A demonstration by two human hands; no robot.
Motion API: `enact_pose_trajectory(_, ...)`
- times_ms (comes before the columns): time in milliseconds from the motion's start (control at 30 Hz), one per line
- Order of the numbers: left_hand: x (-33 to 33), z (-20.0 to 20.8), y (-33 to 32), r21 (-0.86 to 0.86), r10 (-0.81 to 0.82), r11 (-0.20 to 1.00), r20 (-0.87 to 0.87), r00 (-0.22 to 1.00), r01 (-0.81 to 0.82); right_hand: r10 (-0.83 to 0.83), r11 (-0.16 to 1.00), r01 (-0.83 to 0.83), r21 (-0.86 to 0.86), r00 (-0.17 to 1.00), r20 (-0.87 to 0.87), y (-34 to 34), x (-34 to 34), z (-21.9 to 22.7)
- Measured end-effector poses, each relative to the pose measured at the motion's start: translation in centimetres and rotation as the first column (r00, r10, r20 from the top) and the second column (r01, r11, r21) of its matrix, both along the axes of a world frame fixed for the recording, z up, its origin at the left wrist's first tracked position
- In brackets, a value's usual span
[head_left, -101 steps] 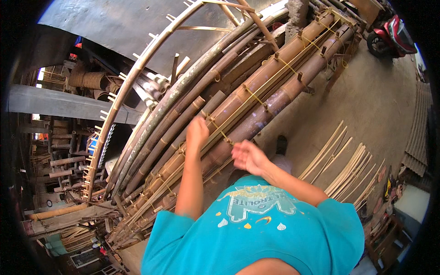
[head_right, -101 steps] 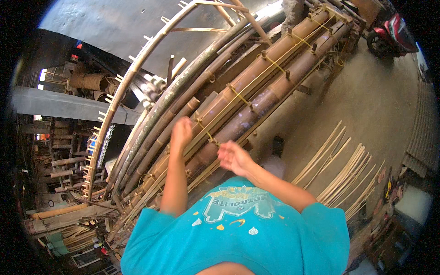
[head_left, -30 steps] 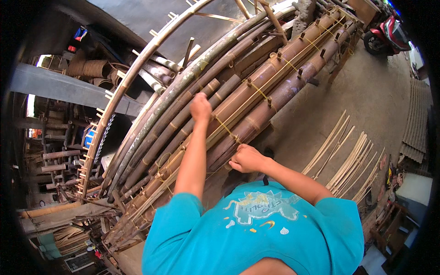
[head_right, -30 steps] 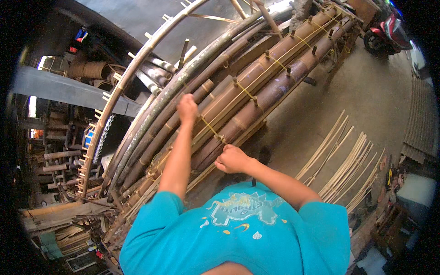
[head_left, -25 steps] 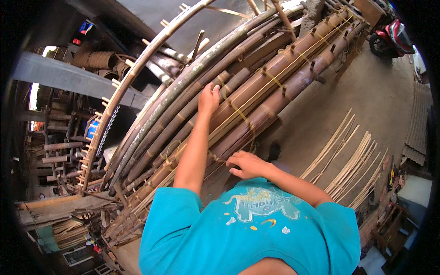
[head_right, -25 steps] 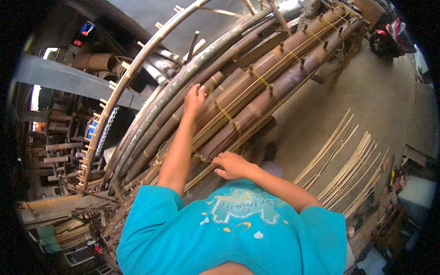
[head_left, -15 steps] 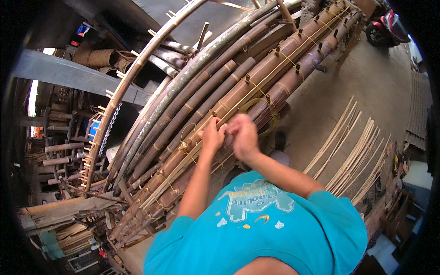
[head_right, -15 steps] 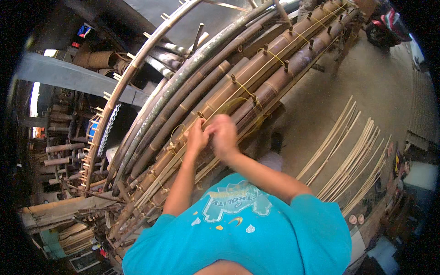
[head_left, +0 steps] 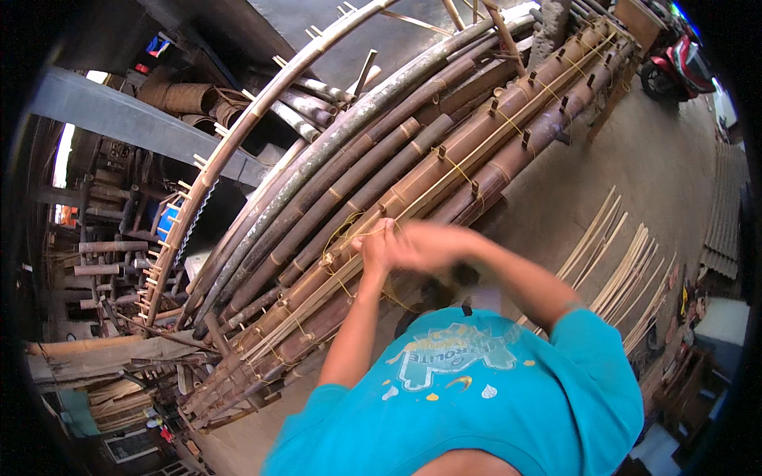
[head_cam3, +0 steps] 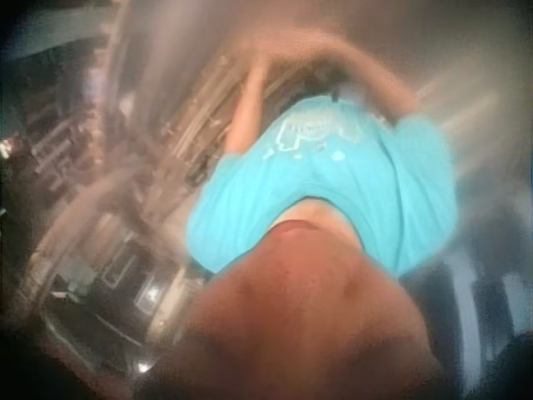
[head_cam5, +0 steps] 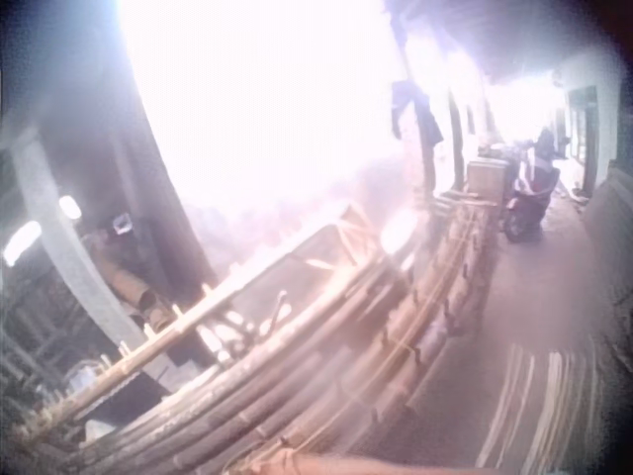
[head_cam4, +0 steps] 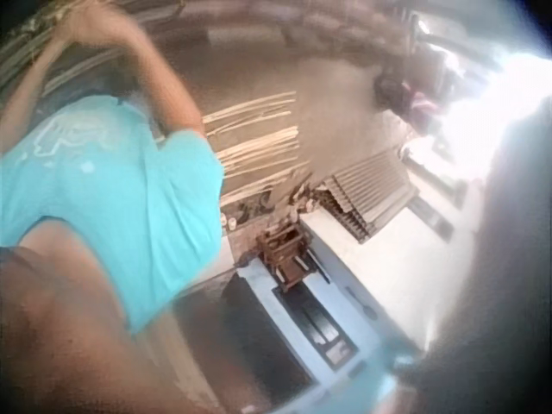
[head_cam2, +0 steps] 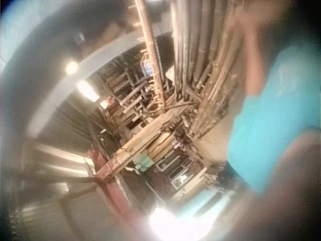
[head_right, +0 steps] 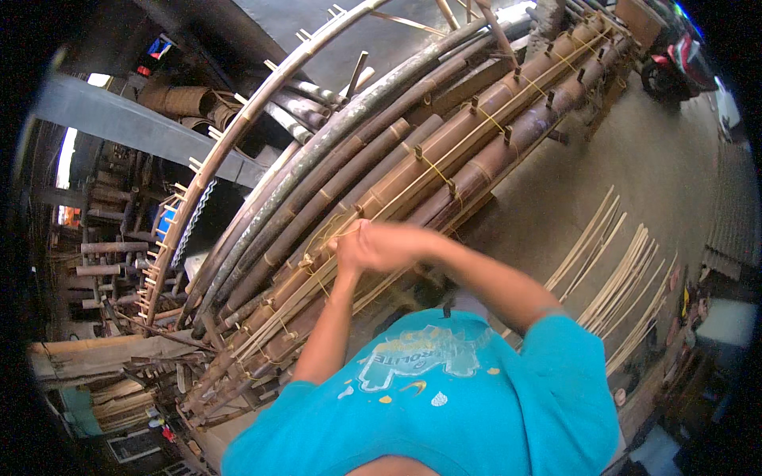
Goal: The person selects thin bamboo strips from the floor and places them onto a curved bamboo frame. They then use yellow string to tie the strips to the frame, securing them in place. Another person is visible nearby, occasionally interacting with the materials.
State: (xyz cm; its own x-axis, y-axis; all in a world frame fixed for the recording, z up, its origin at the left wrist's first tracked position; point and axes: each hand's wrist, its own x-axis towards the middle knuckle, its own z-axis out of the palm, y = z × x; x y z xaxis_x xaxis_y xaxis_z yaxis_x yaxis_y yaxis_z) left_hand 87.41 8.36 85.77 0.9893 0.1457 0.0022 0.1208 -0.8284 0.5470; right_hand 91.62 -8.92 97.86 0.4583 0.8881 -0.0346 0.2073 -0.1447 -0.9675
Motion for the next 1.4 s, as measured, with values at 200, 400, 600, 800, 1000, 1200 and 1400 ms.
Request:
enact_pose_trajectory(200,3.9,2.9,0.2,-0.376,0.015,0.926,0.067,0.998,0.011,-0.083,0.983,0.111,-0.149,0.98,0.182,-2.0,-6.7,-10.9)
enact_pose_trajectory(400,13.8,-1.5,5.4,-0.053,0.167,0.986,0.442,0.881,-0.161,-0.143,0.976,0.213,-0.053,0.802,0.579,-1.9,-8.1,-13.5)
enact_pose_trajectory(600,10.8,-1.4,9.1,-0.132,0.058,0.99,0.054,0.997,-0.05,-0.11,0.914,0.315,-0.256,0.799,0.592,2.1,-12.6,-10.6)
enact_pose_trajectory(800,-4.3,4.4,18.2,0.071,0.04,0.997,0.026,0.999,-0.041,-0.154,0.935,0.354,0.028,0.475,-0.866,10.3,-20.1,-13.5)
enact_pose_trajectory(1000,-12.1,1.6,14.9,0.138,-0.057,0.988,-0.085,0.995,0.068,-0.708,0.172,0.921,0.348,0.362,-0.606,18.5,-18.6,-8.6)
enact_pose_trajectory(1200,-12.2,-2.1,14.5,-0.094,0.041,0.996,0.325,0.945,-0.011,-0.001,0.871,0.289,-0.397,0.809,0.587,25.7,-10.7,-3.8)
enact_pose_trajectory(1400,-11.3,0.2,16.1,0.006,-0.022,1.0,-0.044,0.999,0.022,-0.166,0.985,0.17,-0.022,0.979,0.117,24.3,-1.6,-6.3)
